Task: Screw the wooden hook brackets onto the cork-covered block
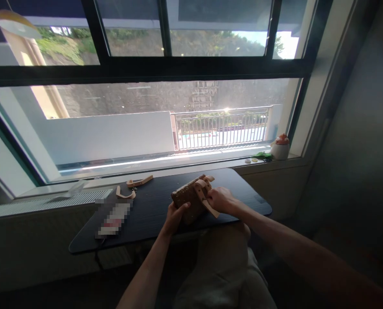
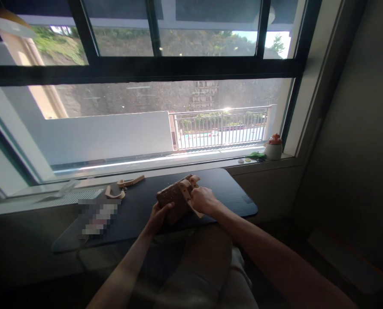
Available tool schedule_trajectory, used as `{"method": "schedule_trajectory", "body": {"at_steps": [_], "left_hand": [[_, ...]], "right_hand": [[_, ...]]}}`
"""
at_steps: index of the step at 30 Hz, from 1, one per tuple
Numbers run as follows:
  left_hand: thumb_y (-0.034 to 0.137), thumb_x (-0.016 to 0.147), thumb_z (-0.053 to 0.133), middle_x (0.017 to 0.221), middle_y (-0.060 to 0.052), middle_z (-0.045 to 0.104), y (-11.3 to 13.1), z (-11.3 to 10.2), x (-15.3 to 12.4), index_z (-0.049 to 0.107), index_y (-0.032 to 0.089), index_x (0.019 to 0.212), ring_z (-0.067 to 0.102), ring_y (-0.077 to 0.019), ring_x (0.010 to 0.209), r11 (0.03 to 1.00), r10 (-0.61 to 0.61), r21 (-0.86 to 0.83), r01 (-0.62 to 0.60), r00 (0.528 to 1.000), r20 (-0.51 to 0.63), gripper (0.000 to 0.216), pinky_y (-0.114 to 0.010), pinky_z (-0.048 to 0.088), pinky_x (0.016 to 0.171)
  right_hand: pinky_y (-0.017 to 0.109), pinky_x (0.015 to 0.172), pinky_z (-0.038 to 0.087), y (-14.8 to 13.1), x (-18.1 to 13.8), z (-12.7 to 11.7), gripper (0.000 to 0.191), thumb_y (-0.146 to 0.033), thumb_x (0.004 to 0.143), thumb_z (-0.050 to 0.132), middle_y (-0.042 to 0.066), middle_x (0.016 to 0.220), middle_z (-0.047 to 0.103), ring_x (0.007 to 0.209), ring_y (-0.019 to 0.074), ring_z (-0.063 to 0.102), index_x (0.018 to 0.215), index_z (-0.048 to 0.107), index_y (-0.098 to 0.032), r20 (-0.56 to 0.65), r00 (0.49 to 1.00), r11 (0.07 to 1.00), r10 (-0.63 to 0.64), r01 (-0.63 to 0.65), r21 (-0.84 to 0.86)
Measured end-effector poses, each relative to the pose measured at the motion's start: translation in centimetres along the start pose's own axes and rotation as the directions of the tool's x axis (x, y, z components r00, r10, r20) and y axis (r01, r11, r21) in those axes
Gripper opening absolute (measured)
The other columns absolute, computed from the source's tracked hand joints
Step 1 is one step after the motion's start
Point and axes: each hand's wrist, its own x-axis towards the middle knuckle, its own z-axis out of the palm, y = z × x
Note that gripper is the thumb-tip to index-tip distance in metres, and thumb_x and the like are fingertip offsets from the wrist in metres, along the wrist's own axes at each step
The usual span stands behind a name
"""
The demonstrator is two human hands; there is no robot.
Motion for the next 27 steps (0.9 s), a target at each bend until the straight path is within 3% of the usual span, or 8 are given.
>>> {"method": "schedule_trajectory", "body": {"at_steps": [3, 7, 11, 13, 15, 18, 23, 27], "left_hand": [[0.033, 0.061, 0.072, 0.09, -0.008, 0.068, -0.1, 0.0, 0.0, 0.062, 0.011, 0.095, 0.063, -0.0221, 0.08, 1.0, -0.006, 0.009, 0.007, 1.0, -0.017, 0.042, -0.031, 0.05, 0.072], [0.034, 0.062, 0.071, 0.094, -0.011, 0.067, -0.2, -0.1, 0.0, 0.061, 0.009, 0.099, 0.063, -0.0249, 0.084, 1.0, -0.023, 0.02, 0.024, 0.999, -0.032, 0.046, -0.034, 0.05, 0.073], [0.034, 0.062, 0.071, 0.096, -0.011, 0.067, -0.1, -0.1, 0.0, 0.061, 0.009, 0.099, 0.062, -0.0254, 0.087, 1.0, -0.009, -0.004, 0.009, 1.0, -0.022, 0.046, -0.035, 0.05, 0.076], [0.034, 0.062, 0.071, 0.096, -0.012, 0.067, -0.1, -0.1, 0.0, 0.061, 0.009, 0.098, 0.062, -0.0254, 0.087, 1.0, -0.012, -0.011, 0.012, 1.0, -0.019, 0.045, -0.035, 0.05, 0.076], [0.033, 0.062, 0.071, 0.095, -0.012, 0.067, -0.1, -0.1, 0.0, 0.061, 0.009, 0.098, 0.062, -0.0253, 0.086, 1.0, -0.017, -0.008, 0.017, 0.999, -0.027, 0.045, -0.035, 0.05, 0.075], [0.034, 0.06, 0.072, 0.094, -0.011, 0.067, -0.1, -0.1, 0.1, 0.062, 0.01, 0.097, 0.063, -0.0251, 0.084, 1.0, -0.022, -0.005, 0.022, 0.999, -0.038, 0.046, -0.035, 0.05, 0.074], [0.034, 0.061, 0.072, 0.092, -0.009, 0.068, -0.1, -0.1, 0.1, 0.062, 0.011, 0.096, 0.063, -0.0238, 0.082, 1.0, -0.005, 0.014, 0.006, 0.999, -0.054, 0.043, -0.034, 0.05, 0.074], [0.034, 0.061, 0.071, 0.093, -0.009, 0.068, 0.3, 0.0, 0.0, 0.062, 0.011, 0.097, 0.063, -0.0234, 0.083, 0.999, 0.001, 0.033, 0.0, 0.999, -0.032, 0.045, -0.034, 0.049, 0.075]], "right_hand": [[0.021, 0.05, 0.036, 1.0, 0.5, 0.3, 0.028, -0.035, 0.078, 0.045, 0.005, 0.069, 0.066, 0.065, 0.0157, 0.06, 0.073, 0.066, -0.017, 0.096, 0.991, 0.964, 0.089, -0.11, 0.244], [0.02, 0.05, 0.036, 1.6, 0.8, -0.1, 0.018, -0.027, 0.07, 0.054, 0.003, 0.071, 0.064, 0.059, 0.0127, 0.057, 0.08, 0.063, -0.017, 0.122, 0.991, 0.917, 0.053, -0.097, 0.387], [0.02, 0.045, 0.038, 1.9, 0.0, -0.7, 0.045, -0.019, 0.067, 0.053, 0.0, 0.068, 0.062, 0.049, 0.0105, 0.053, 0.111, 0.047, -0.015, 0.269, 0.963, 0.763, -0.006, -0.17, 0.623], [0.021, 0.049, 0.041, 2.2, -0.9, -0.7, 0.045, -0.013, 0.069, 0.049, 0.0, 0.07, 0.063, 0.052, 0.0109, 0.055, 0.114, 0.044, -0.015, 0.216, 0.976, 0.733, -0.023, -0.13, 0.668], [0.022, 0.057, 0.043, 2.5, -1.9, -0.7, 0.04, -0.013, 0.072, 0.047, 0.002, 0.08, 0.064, 0.061, 0.0118, 0.058, 0.112, 0.047, -0.017, 0.061, 0.997, 0.774, -0.05, 0.0, 0.633], [0.026, 0.069, 0.042, 2.9, -2.8, -0.6, 0.03, -0.019, 0.081, 0.043, 0.006, 0.093, 0.063, 0.076, 0.0157, 0.06, 0.11, 0.05, -0.018, -0.116, 0.982, 0.906, -0.148, 0.181, 0.382], [0.027, 0.065, 0.038, 3.3, -2.7, -0.5, 0.025, -0.024, 0.09, 0.033, 0.011, 0.088, 0.062, 0.08, 0.02, 0.06, 0.1, 0.054, -0.014, -0.087, 0.941, 0.939, -0.326, 0.311, -0.148], [0.027, 0.063, 0.036, 3.0, -2.9, 0.2, 0.026, -0.03, 0.09, 0.033, 0.009, 0.085, 0.065, 0.078, 0.0204, 0.061, 0.104, 0.051, -0.017, -0.064, 0.978, 0.977, -0.2, 0.194, -0.09]]}}
